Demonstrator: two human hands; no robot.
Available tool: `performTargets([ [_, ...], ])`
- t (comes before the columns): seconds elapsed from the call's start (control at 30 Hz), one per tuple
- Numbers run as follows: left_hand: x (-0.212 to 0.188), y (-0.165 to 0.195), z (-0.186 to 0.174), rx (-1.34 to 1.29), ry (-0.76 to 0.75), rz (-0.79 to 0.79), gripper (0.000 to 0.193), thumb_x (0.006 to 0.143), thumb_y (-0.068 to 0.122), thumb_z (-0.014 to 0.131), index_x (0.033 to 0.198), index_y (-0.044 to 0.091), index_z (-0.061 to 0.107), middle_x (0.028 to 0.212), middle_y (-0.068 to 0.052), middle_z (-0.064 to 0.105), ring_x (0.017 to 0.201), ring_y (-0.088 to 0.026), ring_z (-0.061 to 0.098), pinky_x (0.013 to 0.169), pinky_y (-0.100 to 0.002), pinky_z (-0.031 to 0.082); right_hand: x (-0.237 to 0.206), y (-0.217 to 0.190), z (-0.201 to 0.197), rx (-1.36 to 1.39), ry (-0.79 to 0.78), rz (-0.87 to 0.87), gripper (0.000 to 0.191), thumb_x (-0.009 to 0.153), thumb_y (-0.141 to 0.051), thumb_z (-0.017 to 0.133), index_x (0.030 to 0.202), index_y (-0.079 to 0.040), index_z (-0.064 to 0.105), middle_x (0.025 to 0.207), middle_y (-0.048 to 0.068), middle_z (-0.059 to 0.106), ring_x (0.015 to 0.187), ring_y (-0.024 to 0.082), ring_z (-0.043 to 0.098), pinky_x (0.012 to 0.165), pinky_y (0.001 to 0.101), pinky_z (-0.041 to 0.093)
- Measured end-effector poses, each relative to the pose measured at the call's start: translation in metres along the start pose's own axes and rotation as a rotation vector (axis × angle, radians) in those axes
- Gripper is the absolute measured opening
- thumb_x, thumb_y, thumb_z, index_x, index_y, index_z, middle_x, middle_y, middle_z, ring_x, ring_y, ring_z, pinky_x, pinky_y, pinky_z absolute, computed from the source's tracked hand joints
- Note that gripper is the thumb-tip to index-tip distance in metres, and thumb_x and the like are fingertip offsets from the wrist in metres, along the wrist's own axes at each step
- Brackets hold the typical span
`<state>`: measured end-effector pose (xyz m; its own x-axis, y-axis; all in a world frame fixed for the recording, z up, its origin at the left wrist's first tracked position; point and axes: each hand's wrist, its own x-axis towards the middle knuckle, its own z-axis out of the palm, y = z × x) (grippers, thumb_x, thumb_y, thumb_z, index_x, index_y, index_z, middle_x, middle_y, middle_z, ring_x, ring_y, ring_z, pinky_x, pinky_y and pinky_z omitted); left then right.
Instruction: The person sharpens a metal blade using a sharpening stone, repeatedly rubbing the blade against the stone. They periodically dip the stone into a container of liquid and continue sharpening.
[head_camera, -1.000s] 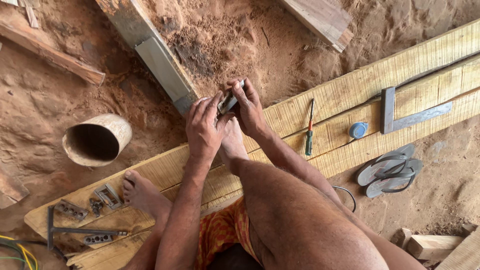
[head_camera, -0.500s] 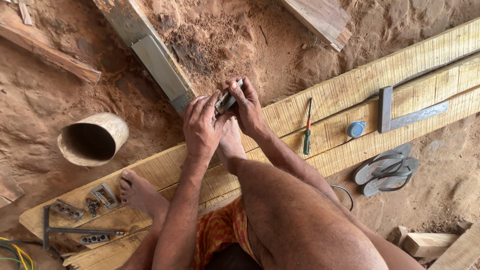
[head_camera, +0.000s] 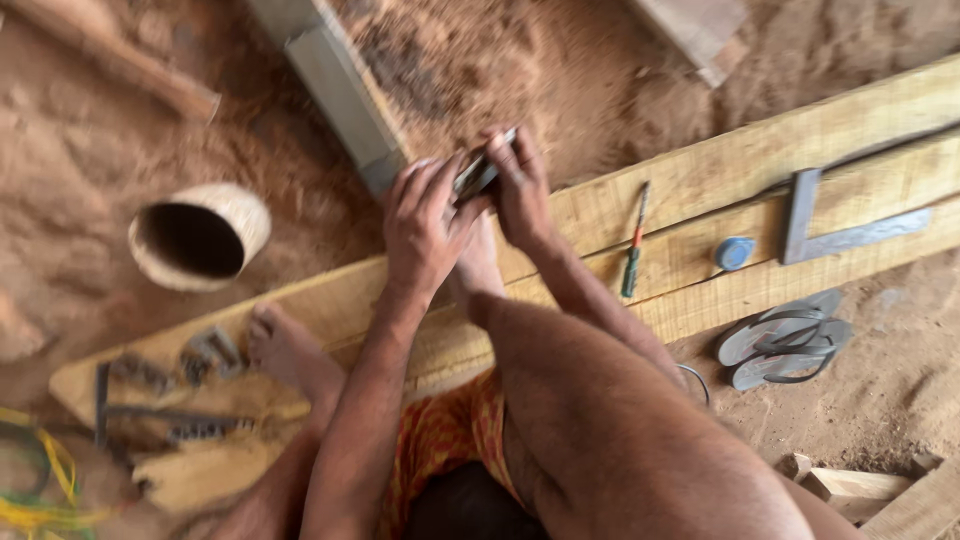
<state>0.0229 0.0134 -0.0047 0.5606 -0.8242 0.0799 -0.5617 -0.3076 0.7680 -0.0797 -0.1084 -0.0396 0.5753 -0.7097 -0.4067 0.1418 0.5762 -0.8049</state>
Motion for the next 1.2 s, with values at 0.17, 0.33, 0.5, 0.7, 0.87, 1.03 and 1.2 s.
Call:
performTargets([
  [0.17,-0.001,0.001,0.005,0.068,0.043,0.016,0.056,0.096,0.043,0.078,0.139,0.008,0.066,0.129,-0.010,0.070,0.125,-0.028,0.061,0.112,-0.045,0.048,-0.001,-0.001,-0.004,0.159,-0.126,0.026,0.017,0.113,-0.023,0.056,0.122,-0.009,0.060,0.099,0.005,0.067,0.085,0.012,0.067,0.072,0.0253,0.059],
  [0.33,0.000,0.005,0.007,0.056,0.047,-0.008,0.051,0.099,0.043,0.074,0.137,0.010,0.068,0.127,-0.009,0.071,0.124,-0.027,0.062,0.111,-0.045,0.048,-0.003,-0.007,-0.004,0.179,-0.121,0.036,0.015,0.115,-0.021,0.055,0.121,-0.009,0.060,0.100,0.004,0.066,0.087,0.011,0.067,0.074,0.0250,0.059],
  [0.5,-0.003,0.005,0.009,0.041,0.044,-0.025,0.047,0.100,0.041,0.073,0.136,0.011,0.070,0.125,-0.008,0.071,0.123,-0.026,0.062,0.111,-0.044,0.047,-0.005,-0.010,-0.005,0.151,-0.126,0.059,0.017,0.114,-0.023,0.053,0.122,-0.009,0.059,0.099,0.006,0.067,0.086,0.012,0.068,0.074,0.0248,0.059],
  [0.7,-0.006,-0.002,0.019,0.039,0.060,0.014,0.042,0.101,0.038,0.073,0.133,0.011,0.071,0.126,-0.007,0.071,0.124,-0.026,0.061,0.112,-0.042,0.049,-0.003,-0.008,-0.010,0.157,-0.093,0.046,0.025,0.115,-0.028,0.050,0.116,-0.007,0.063,0.093,0.006,0.068,0.078,0.012,0.068,0.065,0.0237,0.058],
  [0.87,-0.006,-0.004,0.024,0.042,0.055,0.001,0.041,0.099,0.039,0.072,0.130,0.012,0.073,0.126,-0.008,0.072,0.123,-0.026,0.061,0.110,-0.042,0.050,-0.002,-0.008,-0.013,0.135,-0.048,0.037,0.023,0.115,-0.027,0.052,0.112,-0.007,0.063,0.092,0.004,0.066,0.077,0.010,0.066,0.065,0.0233,0.057],
  [1.03,-0.004,-0.004,0.024,0.044,0.052,0.007,0.041,0.098,0.038,0.073,0.129,0.011,0.074,0.124,-0.010,0.071,0.122,-0.027,0.061,0.109,-0.042,0.049,-0.001,-0.009,-0.011,0.130,-0.053,0.038,0.024,0.114,-0.028,0.053,0.112,-0.007,0.063,0.093,0.004,0.066,0.079,0.009,0.065,0.069,0.0227,0.056],
  [1.2,-0.003,-0.006,0.024,0.049,0.053,0.005,0.040,0.100,0.037,0.071,0.130,0.010,0.073,0.126,-0.010,0.071,0.124,-0.027,0.061,0.110,-0.044,0.049,0.000,-0.009,-0.010,0.109,-0.045,0.029,0.024,0.114,-0.028,0.052,0.111,-0.007,0.063,0.091,0.003,0.066,0.075,0.008,0.064,0.064,0.0223,0.055],
])
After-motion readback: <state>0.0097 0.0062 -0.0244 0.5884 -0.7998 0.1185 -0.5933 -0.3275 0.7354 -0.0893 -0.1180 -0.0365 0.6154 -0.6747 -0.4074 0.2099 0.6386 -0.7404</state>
